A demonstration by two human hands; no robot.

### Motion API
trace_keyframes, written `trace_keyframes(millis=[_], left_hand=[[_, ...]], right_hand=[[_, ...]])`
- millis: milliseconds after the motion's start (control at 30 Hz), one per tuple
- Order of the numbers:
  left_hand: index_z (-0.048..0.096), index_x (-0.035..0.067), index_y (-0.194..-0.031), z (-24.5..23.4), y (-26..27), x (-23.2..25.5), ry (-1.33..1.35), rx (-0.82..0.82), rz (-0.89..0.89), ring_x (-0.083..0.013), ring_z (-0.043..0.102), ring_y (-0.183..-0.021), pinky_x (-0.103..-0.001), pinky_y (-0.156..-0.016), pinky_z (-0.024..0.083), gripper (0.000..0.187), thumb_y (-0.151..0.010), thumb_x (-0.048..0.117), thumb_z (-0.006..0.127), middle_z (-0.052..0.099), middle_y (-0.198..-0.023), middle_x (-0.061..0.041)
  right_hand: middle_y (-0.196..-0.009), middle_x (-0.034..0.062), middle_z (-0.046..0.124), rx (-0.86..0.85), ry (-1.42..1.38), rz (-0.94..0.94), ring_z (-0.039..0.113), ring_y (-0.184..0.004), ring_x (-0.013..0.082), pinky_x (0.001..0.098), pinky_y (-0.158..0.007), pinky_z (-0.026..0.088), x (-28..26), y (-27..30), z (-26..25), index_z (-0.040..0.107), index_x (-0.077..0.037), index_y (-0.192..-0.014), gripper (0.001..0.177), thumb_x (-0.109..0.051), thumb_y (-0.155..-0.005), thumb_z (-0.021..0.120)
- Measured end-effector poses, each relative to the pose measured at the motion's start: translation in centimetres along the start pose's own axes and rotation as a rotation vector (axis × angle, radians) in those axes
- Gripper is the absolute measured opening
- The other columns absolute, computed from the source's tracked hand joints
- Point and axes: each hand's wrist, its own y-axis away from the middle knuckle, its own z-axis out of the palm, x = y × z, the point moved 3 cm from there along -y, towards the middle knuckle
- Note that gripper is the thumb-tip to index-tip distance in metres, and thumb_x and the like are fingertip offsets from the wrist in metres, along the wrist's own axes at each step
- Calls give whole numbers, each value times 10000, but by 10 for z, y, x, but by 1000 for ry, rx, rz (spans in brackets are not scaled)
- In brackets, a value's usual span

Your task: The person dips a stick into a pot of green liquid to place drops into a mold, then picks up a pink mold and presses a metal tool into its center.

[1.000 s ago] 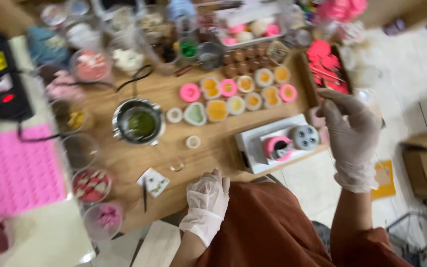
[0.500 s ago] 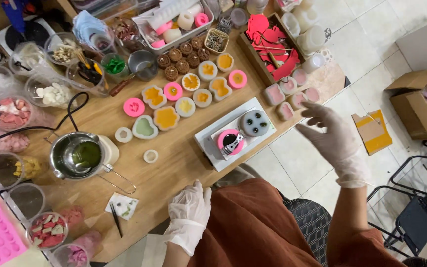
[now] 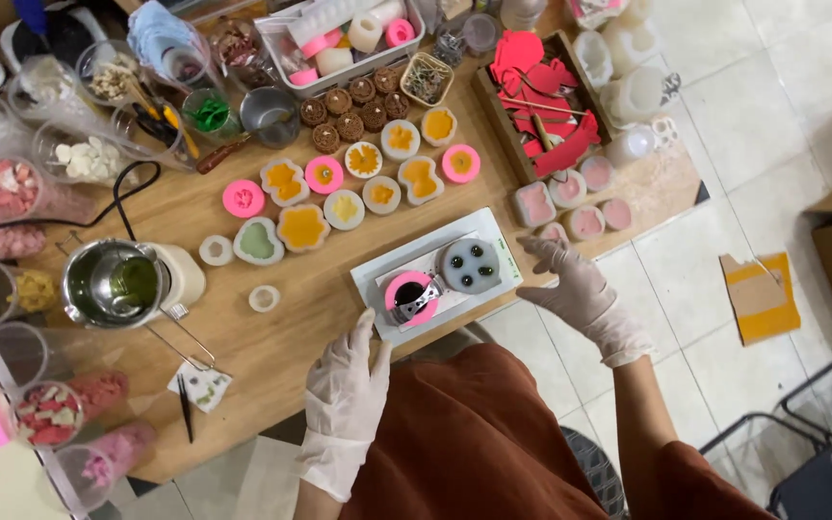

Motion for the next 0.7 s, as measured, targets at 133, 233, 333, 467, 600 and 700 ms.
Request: trace_keyframes(millis=[133,233,333,467,600,700], left_hand=[[526,103,-1384,6,-12,14,-4,92,-82,-325,661,-934,-458,-777,541,566,-894,296,734,680,-1019,-121],[488,93,-1422,16,-15,14,13,90,-191,-345,653,-967,-464,-784,536,650,-878,324,760,662,-1090,-143],[458,97,-1440,30,-13,9,49,36,-293,-357,649,-975,-467,-781,530,744,-840,370,805,650,-1110,-151],[474,147,-1439,52,-1,3,97,-1,-334,-353,651,-981,-463,-802,533,818,-740,334,856,657,-1097,-137],[503,120,-1427,74,7,-2,83,82,-286,-354,656,-977,-459,-821,539,810,-731,323,864,678,-1120,-136],[540,131,-1409,84,6,-4,71,67,-315,-335,671,-931,-450,-795,548,743,-770,350,847,700,-1083,-111]], right_hand=[[-1170,99,670,-120,51,37,660,-908,219,362,-829,547,11,-13,2,562,-132,-1404,788,-159,-685,882],[-1163,115,631,-155,70,17,672,-931,214,362,-837,555,3,-20,-2,578,-162,-1405,768,-152,-695,870],[-1149,102,640,-140,74,-116,664,-948,228,367,-860,549,-16,-30,-10,622,-157,-1366,696,-158,-713,861],[-1153,12,698,-77,183,-402,661,-963,238,387,-837,529,-47,-43,-4,717,-177,-1196,477,-247,-748,867],[-1111,-27,696,-101,307,-613,640,-904,239,420,-794,514,-71,-52,24,763,-186,-1101,401,-285,-722,849],[-1141,-86,731,-200,343,-670,635,-884,219,398,-757,505,-82,-53,40,756,-212,-975,247,-270,-746,831]])
